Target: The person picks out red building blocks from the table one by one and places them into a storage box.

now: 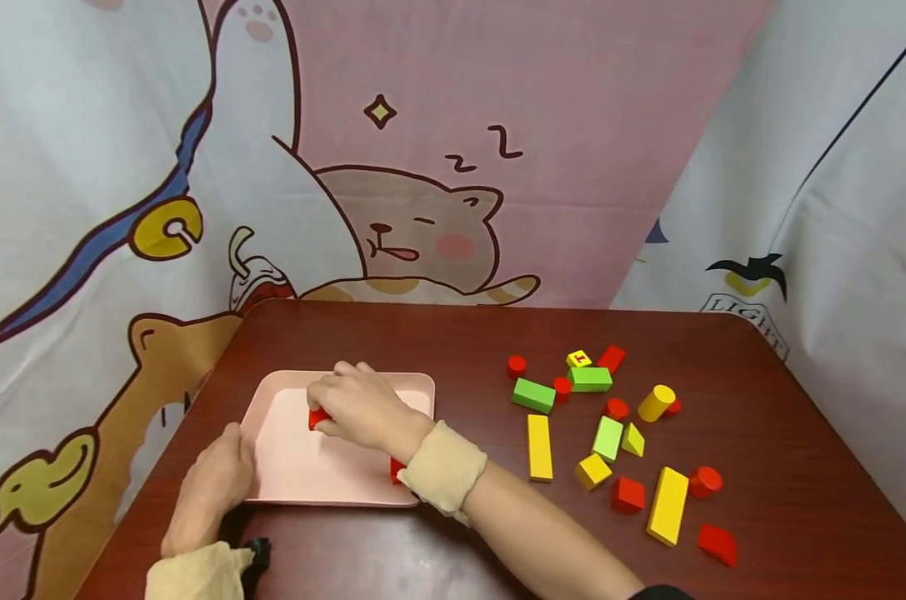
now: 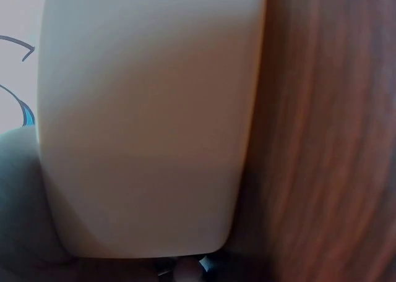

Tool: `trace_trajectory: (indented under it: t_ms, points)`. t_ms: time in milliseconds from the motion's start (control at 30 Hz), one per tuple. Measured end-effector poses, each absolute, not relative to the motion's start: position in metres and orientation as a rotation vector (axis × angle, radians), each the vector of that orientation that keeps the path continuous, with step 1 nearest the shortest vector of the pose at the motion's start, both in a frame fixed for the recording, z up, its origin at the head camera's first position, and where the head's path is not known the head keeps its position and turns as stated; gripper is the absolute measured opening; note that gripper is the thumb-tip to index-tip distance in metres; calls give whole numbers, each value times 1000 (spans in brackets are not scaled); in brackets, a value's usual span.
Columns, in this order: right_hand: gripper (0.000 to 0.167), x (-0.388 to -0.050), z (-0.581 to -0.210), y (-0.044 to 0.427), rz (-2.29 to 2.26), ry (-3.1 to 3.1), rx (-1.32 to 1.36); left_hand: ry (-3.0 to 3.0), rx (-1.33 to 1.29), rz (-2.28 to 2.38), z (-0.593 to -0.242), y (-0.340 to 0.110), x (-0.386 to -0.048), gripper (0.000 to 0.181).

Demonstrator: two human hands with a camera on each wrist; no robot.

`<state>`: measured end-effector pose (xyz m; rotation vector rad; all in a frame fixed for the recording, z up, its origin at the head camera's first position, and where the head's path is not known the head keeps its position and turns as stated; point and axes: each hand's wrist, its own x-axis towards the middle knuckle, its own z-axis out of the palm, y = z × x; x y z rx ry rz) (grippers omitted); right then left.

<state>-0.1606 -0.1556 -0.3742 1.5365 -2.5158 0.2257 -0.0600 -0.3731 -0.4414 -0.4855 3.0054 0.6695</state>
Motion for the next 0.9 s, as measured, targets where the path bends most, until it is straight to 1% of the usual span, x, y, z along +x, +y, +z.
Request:
trace_trajectory:
  t_ms: [200, 467, 700, 900]
  points:
    - [14, -152, -381, -176, 114, -2431, 1555, 2996, -500, 673, -441, -373, -62, 20]
    - [12, -144, -390, -199, 9, -2402, 1685, 3055, -463, 664, -444, -373, -62, 18]
    - [10, -143, -399, -212, -33, -2390, 1786, 3046, -476, 676, -444, -372, -61, 17]
    - [7, -143, -412, -217, -67, -2393, 1823, 3032, -499, 668, -444, -370, -59, 17]
